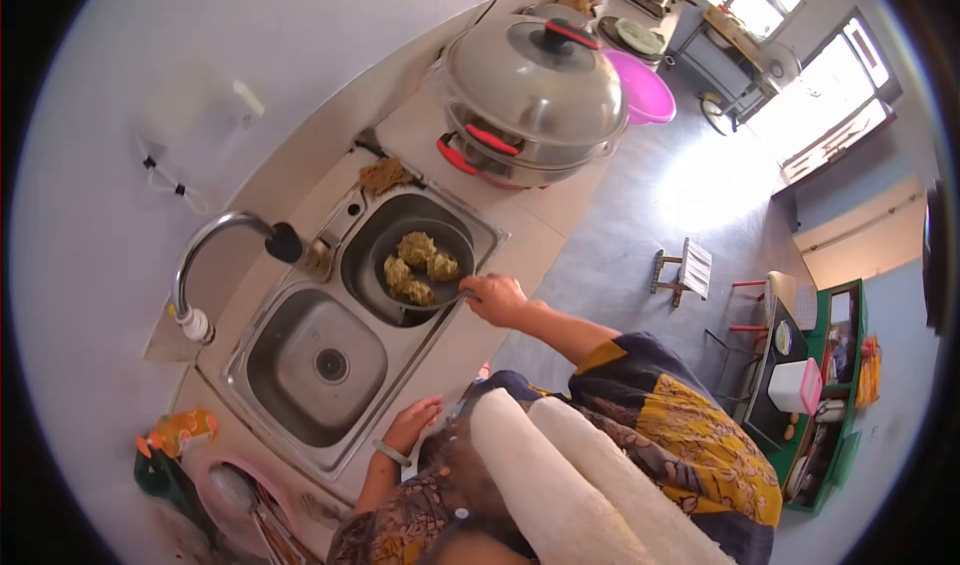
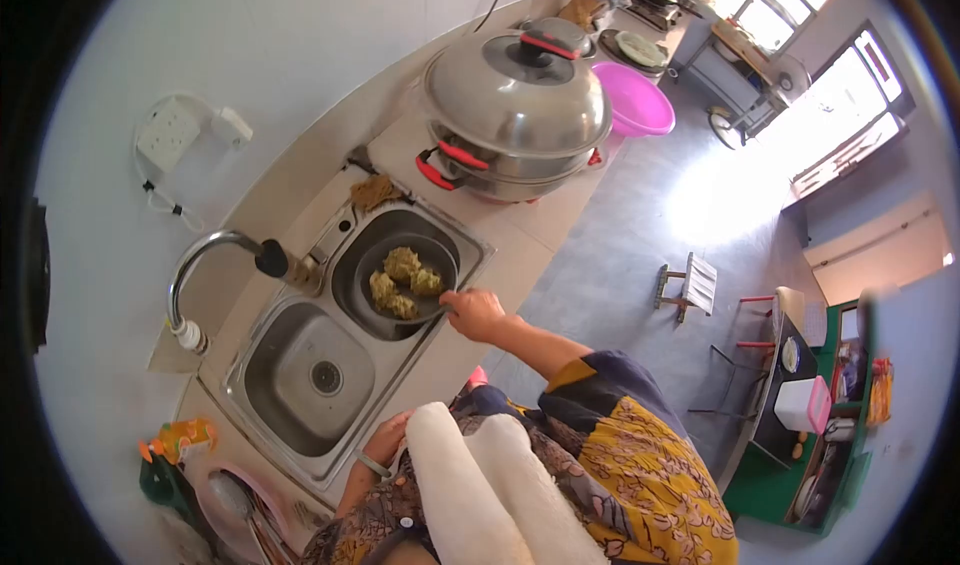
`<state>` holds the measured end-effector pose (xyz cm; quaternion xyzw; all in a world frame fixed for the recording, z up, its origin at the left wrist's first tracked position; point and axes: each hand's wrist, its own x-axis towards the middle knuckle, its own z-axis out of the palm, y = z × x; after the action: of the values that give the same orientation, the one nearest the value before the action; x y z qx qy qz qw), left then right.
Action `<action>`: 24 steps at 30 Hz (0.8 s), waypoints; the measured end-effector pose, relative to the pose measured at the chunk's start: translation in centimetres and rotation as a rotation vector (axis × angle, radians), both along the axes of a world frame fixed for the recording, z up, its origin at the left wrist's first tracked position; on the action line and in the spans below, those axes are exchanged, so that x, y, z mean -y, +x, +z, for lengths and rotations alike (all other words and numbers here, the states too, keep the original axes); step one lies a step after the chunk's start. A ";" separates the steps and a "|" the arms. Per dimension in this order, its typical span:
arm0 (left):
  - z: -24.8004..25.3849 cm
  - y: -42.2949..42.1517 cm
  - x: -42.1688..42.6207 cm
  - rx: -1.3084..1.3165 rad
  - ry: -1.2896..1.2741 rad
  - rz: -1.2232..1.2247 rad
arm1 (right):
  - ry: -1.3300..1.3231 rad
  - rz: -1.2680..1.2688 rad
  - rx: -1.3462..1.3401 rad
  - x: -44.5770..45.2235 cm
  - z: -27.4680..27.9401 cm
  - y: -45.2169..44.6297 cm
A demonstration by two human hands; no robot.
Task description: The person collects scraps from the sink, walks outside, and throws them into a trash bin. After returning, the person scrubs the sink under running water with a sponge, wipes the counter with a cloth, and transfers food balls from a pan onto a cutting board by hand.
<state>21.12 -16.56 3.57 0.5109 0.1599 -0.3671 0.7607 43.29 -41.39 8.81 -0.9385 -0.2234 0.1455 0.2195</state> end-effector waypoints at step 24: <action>5.7 16.8 46.0 -0.215 -0.580 0.008 | 0.135 -0.319 0.057 36.9 7.6 -5.9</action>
<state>37.89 -62.53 9.30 0.2300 0.1300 -0.4462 0.8551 37.41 -78.32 16.43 -0.9488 -0.0871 0.0668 0.2961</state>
